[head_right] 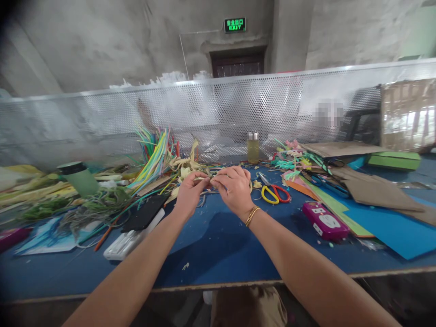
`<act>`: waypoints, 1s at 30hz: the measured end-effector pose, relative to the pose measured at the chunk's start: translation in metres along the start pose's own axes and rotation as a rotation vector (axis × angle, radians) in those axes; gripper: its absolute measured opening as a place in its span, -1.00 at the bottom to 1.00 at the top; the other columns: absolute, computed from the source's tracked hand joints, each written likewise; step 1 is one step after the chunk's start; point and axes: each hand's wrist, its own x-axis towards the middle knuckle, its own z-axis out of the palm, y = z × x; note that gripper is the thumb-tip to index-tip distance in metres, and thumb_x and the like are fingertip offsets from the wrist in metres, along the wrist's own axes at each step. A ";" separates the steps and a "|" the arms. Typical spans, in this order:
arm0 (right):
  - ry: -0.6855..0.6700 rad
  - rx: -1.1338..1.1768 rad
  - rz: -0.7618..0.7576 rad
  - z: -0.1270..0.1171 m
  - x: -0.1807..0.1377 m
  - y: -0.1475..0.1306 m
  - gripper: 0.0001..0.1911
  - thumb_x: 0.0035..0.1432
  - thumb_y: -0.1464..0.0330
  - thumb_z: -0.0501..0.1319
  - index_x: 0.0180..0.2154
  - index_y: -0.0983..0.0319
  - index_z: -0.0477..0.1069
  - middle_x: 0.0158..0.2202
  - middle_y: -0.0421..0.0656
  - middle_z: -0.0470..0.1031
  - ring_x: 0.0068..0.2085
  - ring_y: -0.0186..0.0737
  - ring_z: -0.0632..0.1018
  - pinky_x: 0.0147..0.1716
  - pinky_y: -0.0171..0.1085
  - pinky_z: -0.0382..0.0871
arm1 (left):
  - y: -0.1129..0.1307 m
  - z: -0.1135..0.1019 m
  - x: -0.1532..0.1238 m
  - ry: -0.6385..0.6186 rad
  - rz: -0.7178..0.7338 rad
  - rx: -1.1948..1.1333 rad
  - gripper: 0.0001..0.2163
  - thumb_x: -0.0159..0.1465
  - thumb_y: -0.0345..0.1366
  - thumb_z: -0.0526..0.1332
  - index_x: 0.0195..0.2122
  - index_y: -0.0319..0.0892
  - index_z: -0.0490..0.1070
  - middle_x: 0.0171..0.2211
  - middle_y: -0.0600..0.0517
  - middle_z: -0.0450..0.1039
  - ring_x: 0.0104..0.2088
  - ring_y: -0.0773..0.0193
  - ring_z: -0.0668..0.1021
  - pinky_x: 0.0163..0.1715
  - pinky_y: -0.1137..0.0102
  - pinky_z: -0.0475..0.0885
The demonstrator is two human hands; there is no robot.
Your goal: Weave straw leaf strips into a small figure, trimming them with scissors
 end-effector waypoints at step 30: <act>-0.077 0.330 0.086 0.013 -0.002 0.004 -0.80 0.27 0.36 0.09 -0.36 0.21 0.45 -0.32 -0.11 0.49 -0.24 -0.23 0.48 -0.20 -0.23 0.36 | -0.014 -0.003 0.006 0.032 -0.031 0.046 -0.88 0.11 -0.30 0.17 -0.33 -0.17 0.40 -0.53 0.10 0.47 -0.49 0.28 0.55 -0.39 0.38 0.44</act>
